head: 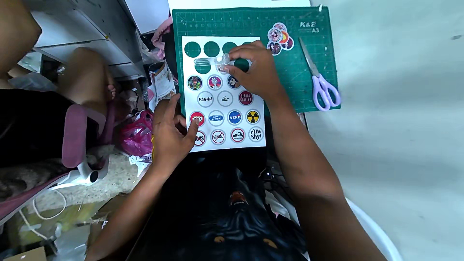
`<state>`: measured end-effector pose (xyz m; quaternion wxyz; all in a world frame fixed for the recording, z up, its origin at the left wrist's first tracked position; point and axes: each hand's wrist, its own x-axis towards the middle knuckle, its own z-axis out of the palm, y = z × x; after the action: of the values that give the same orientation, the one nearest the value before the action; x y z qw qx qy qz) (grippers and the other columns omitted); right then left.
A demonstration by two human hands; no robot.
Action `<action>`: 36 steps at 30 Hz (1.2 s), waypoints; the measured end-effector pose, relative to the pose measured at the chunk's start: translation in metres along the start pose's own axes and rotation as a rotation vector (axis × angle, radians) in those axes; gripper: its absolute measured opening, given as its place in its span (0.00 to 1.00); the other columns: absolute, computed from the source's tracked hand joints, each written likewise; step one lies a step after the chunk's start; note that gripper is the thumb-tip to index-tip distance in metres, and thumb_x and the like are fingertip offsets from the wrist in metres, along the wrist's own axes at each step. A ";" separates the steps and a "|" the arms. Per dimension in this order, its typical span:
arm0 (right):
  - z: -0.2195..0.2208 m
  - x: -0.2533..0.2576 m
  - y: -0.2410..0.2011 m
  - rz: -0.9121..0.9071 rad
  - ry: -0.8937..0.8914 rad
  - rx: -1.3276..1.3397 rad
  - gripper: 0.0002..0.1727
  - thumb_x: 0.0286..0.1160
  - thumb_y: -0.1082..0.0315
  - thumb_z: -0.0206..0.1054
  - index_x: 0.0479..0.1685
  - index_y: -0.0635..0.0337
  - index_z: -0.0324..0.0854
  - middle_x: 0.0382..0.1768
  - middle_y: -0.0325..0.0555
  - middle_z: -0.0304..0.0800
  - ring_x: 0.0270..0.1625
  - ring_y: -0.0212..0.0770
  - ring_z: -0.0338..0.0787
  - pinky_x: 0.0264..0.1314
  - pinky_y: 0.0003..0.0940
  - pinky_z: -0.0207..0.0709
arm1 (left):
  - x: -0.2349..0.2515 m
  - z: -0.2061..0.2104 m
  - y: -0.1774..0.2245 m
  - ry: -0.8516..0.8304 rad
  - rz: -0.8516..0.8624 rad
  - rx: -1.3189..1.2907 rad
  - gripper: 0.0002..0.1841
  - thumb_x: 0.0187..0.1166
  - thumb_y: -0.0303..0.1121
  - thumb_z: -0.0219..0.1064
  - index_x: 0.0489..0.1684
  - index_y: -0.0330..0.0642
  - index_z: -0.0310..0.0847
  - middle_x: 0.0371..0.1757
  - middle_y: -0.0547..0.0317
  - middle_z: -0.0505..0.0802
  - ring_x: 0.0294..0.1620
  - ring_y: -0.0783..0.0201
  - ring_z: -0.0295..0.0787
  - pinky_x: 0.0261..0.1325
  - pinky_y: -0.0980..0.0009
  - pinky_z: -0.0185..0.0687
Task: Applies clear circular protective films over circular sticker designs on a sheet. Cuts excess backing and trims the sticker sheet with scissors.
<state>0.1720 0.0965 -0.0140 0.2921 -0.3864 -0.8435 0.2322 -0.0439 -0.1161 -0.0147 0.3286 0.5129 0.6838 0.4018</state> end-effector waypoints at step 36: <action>-0.001 0.003 0.005 -0.043 -0.009 0.014 0.14 0.77 0.52 0.74 0.47 0.49 0.96 0.57 0.36 0.97 0.66 0.42 0.88 0.73 0.46 0.75 | 0.053 0.062 0.051 -0.166 0.419 0.815 0.48 0.82 0.73 0.44 0.92 0.43 0.59 0.91 0.44 0.64 0.81 0.37 0.65 0.74 0.41 0.63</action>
<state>0.1742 0.1019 -0.0153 0.2958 -0.3650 -0.8514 0.2334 0.0187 -0.0440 -0.0001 0.0656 0.7576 0.6391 0.1155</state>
